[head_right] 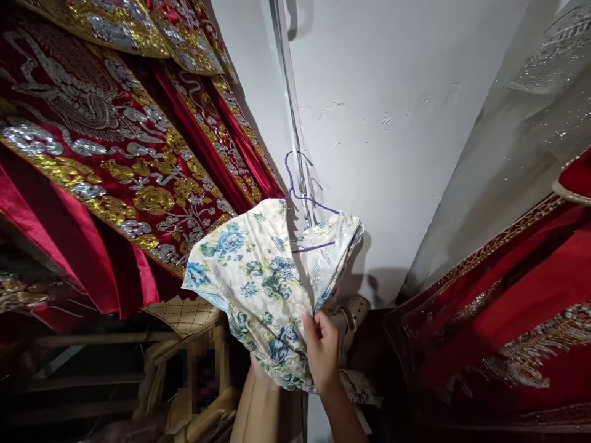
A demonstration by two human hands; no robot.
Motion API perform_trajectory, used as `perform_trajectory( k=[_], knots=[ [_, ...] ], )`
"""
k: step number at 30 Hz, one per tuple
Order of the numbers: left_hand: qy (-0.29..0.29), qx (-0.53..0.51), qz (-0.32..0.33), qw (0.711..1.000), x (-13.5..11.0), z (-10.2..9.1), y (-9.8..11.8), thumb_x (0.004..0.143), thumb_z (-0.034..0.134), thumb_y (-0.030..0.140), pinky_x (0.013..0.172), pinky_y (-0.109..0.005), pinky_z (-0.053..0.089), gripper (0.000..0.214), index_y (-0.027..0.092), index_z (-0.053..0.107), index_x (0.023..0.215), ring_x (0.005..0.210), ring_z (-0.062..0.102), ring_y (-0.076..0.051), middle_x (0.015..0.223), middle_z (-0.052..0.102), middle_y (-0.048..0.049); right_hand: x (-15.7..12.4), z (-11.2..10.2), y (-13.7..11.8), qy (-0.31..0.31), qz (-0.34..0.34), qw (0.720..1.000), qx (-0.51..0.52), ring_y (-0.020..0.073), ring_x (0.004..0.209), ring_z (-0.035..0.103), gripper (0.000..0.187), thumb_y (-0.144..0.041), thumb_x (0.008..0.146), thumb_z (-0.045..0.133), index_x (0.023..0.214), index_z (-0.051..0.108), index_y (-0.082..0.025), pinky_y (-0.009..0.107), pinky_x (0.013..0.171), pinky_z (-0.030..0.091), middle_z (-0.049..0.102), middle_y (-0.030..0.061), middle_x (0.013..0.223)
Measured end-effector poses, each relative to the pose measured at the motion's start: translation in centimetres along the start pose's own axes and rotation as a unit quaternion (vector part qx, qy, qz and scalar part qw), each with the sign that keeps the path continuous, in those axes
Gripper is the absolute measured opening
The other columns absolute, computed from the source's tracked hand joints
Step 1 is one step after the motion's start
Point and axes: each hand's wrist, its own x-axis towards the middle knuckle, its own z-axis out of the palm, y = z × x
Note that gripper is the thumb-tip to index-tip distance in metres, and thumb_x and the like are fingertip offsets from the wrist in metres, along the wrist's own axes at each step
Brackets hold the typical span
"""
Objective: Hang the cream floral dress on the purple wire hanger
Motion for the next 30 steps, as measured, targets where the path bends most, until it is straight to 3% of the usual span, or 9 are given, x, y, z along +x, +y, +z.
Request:
perform_trajectory(
  k=[4, 7, 10, 13, 17, 19, 23, 27, 30],
  knots=[
    [-0.057, 0.061, 0.052, 0.995, 0.0, -2.3, 0.4, 0.056, 0.051, 0.101, 0.104, -0.058, 0.054, 0.095, 0.048, 0.068, 0.132, 0.144, 0.047, -0.039, 0.138, 0.068, -0.0053, 0.3, -0.3, 0.2, -0.041, 0.024, 0.999, -0.014, 0.0148, 0.061, 0.037, 0.055, -0.07, 0.084, 0.066, 0.064, 0.044, -0.023, 0.027, 0.056, 0.034, 0.036, -0.004, 0.062],
    [-0.075, 0.126, 0.052, 0.988, 0.4, -2.6, 0.2, 0.049, 0.078, 0.085, 0.11, -0.056, 0.051, 0.095, 0.036, 0.071, 0.13, 0.138, 0.054, -0.041, 0.129, 0.073, -0.0104, 0.6, -0.8, 0.3, -0.071, 0.061, 0.996, 0.012, 0.0133, 0.056, 0.034, 0.056, -0.074, 0.081, 0.065, 0.065, 0.047, -0.023, 0.026, 0.051, 0.031, 0.036, -0.0051, 0.06],
    [-0.034, 0.119, 0.042, 0.991, 1.1, -1.8, -1.0, 0.062, 0.088, 0.054, 0.111, -0.048, 0.051, 0.069, 0.027, 0.07, 0.123, 0.131, 0.061, -0.037, 0.123, 0.074, -0.0123, 1.0, -1.3, 0.2, -0.077, 0.1, 0.991, 0.044, 0.0101, 0.05, 0.027, 0.061, -0.076, 0.075, 0.069, 0.059, 0.043, -0.023, 0.025, 0.047, 0.024, 0.032, -0.007, 0.055],
    [0.049, 0.145, 0.131, 0.979, 1.7, -1.0, -2.8, 0.075, 0.077, 0.043, 0.113, -0.044, 0.047, 0.063, 0.022, 0.058, 0.132, 0.13, 0.061, -0.032, 0.129, 0.069, -0.0128, 1.5, -2.1, -0.3, -0.022, 0.132, 0.988, 0.082, 0.0094, 0.047, 0.028, 0.055, -0.067, 0.074, 0.074, 0.058, 0.046, -0.022, 0.026, 0.045, 0.023, 0.035, -0.0069, 0.051],
    [0.145, 0.268, 0.339, 0.89, 1.2, -0.2, -5.8, 0.084, 0.065, 0.033, 0.12, -0.042, 0.037, 0.07, 0.026, 0.035, 0.147, 0.142, 0.048, -0.028, 0.149, 0.048, -0.0138, 2.1, -3.2, -2.1, 0.041, 0.13, 0.984, 0.116, 0.0094, 0.044, 0.028, 0.045, -0.058, 0.074, 0.074, 0.058, 0.053, -0.022, 0.026, 0.044, 0.022, 0.038, -0.0067, 0.047],
    [0.079, 0.335, 0.376, 0.86, 0.5, 0.5, -7.2, 0.087, 0.062, 0.03, 0.122, -0.04, 0.033, 0.064, 0.026, 0.036, 0.146, 0.147, 0.041, -0.027, 0.153, 0.042, -0.0142, 2.1, -3.5, -3.2, 0.017, 0.131, 0.986, 0.098, 0.0095, 0.044, 0.031, 0.042, -0.057, 0.073, 0.074, 0.059, 0.058, -0.021, 0.026, 0.045, 0.024, 0.042, -0.0059, 0.046],
    [-0.061, 0.402, 0.313, 0.858, 0.0, 1.2, -8.1, 0.088, 0.061, 0.024, 0.109, -0.036, 0.044, 0.052, 0.023, 0.048, 0.138, 0.131, 0.056, -0.027, 0.137, 0.057, -0.0143, 1.5, -4.0, -4.6, -0.12, 0.122, 0.985, -0.018, 0.0133, 0.046, 0.045, 0.037, -0.051, 0.079, 0.068, 0.06, 0.063, -0.02, 0.028, 0.051, 0.035, 0.055, -0.0012, 0.046],
    [-0.09, 0.464, 0.34, 0.813, 1.0, -0.1, -7.1, 0.092, 0.054, 0.024, 0.074, -0.03, 0.047, 0.007, 0.021, 0.061, 0.093, 0.08, 0.061, -0.02, 0.085, 0.061, -0.0035, 2.1, -4.4, -5.2, -0.202, 0.092, 0.966, -0.132, 0.0139, 0.045, 0.047, 0.034, -0.045, 0.087, 0.058, 0.065, 0.066, -0.02, 0.027, 0.05, 0.036, 0.064, 0.0018, 0.051],
    [-0.099, 0.504, 0.374, 0.772, 1.6, -1.0, -7.1, 0.097, 0.047, 0.027, 0.063, -0.027, 0.038, 0.021, 0.022, 0.051, 0.077, 0.068, 0.053, -0.017, 0.074, 0.054, -0.0008, 5.3, -3.8, -7.4, -0.177, 0.037, 0.957, -0.225, 0.0132, 0.043, 0.046, 0.033, -0.035, 0.089, 0.053, 0.062, 0.064, -0.02, 0.027, 0.05, 0.036, 0.066, 0.0021, 0.052]
  ],
)
